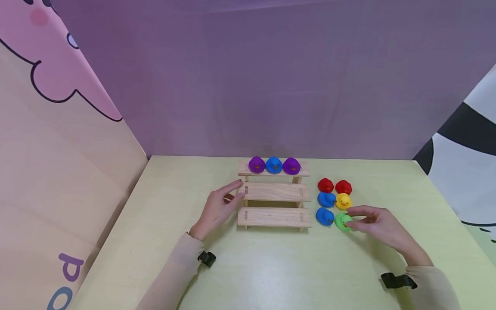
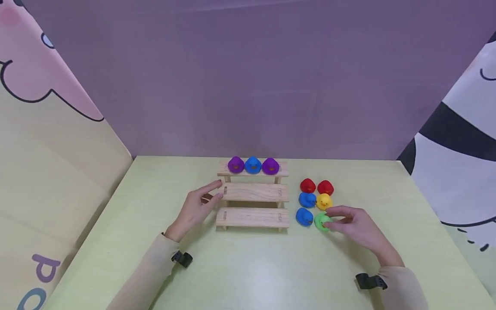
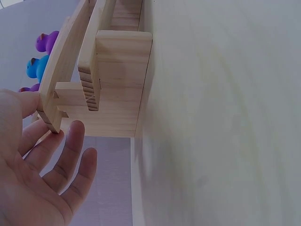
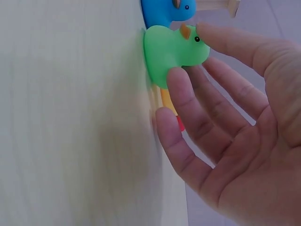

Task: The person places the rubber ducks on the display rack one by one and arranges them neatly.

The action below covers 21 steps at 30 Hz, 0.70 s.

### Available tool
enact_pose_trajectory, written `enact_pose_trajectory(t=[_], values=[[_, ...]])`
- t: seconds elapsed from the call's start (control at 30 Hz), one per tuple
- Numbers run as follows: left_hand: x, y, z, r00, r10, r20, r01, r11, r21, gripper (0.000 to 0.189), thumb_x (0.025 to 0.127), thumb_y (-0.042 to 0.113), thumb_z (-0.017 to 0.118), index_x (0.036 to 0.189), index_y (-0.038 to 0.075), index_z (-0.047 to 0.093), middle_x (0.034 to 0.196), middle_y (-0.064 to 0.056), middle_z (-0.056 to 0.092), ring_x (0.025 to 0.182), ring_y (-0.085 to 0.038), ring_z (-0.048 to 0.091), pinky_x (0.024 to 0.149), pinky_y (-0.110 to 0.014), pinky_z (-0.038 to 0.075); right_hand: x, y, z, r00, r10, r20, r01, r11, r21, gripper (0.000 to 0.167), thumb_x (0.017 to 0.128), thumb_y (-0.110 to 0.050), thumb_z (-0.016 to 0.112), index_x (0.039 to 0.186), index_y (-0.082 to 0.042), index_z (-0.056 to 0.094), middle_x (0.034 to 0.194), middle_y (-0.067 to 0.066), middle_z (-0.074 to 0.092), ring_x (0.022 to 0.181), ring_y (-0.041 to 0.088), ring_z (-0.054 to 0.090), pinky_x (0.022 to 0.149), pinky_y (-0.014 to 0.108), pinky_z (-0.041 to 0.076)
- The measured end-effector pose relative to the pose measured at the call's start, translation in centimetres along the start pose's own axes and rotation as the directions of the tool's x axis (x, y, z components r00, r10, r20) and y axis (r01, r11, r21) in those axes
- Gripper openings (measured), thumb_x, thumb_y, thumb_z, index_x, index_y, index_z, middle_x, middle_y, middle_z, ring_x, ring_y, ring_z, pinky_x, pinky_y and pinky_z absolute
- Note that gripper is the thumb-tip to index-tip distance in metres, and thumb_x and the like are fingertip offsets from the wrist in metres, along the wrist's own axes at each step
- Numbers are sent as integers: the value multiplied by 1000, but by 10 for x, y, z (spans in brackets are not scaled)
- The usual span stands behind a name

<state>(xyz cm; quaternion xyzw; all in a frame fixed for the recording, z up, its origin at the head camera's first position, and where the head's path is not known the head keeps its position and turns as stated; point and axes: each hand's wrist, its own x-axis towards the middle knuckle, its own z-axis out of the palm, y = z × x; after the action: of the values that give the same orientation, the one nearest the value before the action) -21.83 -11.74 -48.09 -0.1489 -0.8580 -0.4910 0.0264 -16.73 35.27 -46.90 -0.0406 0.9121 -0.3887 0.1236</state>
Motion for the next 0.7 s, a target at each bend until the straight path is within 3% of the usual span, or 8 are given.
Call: enact_pose_trajectory(t=[0.23, 0.53, 0.7], values=[[-1, 0, -1, 1000, 6, 6, -6, 1000, 7, 45, 107, 31, 66, 151, 20, 62, 157, 0, 60, 95, -17, 73, 80, -28, 62, -2, 3, 4, 1000, 9, 4, -9, 1000, -1, 52, 101, -34, 75, 141, -4, 67, 145, 25, 64, 110, 28, 74, 86, 36, 57], [0, -2, 0, 999, 33, -4, -33, 999, 4, 45, 107, 31, 66, 151, 18, 63, 157, -1, 61, 94, -18, 74, 80, -28, 62, -3, -3, 2, 1000, -5, 1, 5, 1000, -20, 49, 102, -33, 74, 141, -5, 67, 138, 20, 70, 99, 13, 73, 82, 30, 57], [1, -2, 1, 1000, 31, -5, -31, 1000, 1, 46, 108, 32, 65, 151, 18, 62, 157, -2, 60, 95, -18, 74, 80, -28, 63, -4, -5, 0, 1000, -10, -12, 10, 1000, -28, 48, 103, -33, 73, 141, -5, 67, 133, 19, 73, 97, 15, 74, 79, 27, 58]])
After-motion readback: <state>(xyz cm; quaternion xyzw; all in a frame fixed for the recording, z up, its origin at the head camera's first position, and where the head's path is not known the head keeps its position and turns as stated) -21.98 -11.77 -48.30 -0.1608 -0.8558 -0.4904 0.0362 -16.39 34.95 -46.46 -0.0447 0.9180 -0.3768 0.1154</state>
